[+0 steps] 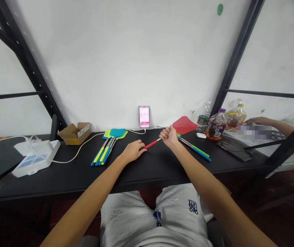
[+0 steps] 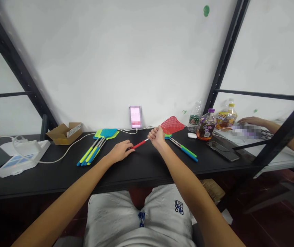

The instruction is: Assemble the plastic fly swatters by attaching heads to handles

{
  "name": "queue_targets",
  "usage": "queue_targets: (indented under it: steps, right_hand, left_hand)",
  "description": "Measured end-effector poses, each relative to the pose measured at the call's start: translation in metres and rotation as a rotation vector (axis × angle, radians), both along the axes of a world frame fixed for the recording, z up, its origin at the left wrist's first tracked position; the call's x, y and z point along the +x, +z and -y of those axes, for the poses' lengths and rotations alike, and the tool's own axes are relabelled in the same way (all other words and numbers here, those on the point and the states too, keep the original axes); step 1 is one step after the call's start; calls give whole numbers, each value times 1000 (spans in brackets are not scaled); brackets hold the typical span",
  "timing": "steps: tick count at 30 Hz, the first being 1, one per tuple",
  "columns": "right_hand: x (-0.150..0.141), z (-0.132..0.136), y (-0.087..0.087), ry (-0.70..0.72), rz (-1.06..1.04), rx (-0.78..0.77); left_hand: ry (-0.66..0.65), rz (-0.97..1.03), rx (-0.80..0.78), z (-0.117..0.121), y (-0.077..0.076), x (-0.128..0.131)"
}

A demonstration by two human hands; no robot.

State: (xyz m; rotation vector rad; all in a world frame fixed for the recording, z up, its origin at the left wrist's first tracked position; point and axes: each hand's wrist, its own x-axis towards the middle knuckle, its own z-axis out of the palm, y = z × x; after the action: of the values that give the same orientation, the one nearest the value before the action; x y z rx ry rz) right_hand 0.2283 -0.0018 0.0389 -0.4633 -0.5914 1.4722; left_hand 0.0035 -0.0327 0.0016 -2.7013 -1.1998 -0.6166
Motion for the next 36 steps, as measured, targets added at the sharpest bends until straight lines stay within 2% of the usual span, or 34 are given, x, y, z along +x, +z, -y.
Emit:
queue_targets:
  steps: [16,24,32,36]
  right_hand:
    - [9,-2,0,-30,-33,-8]
    - [10,-1,2,-58,13,-8]
    - [14,0,4,-47,-53,1]
    - [15,0,4,-63,-9,2]
  left_hand:
    - [31,1,-39,0,2,-4]
    - [39,3,-46,0,2,-4]
    - [46,-3,-47,0,3,-5]
    - [50,-7,-53,0,4,-5]
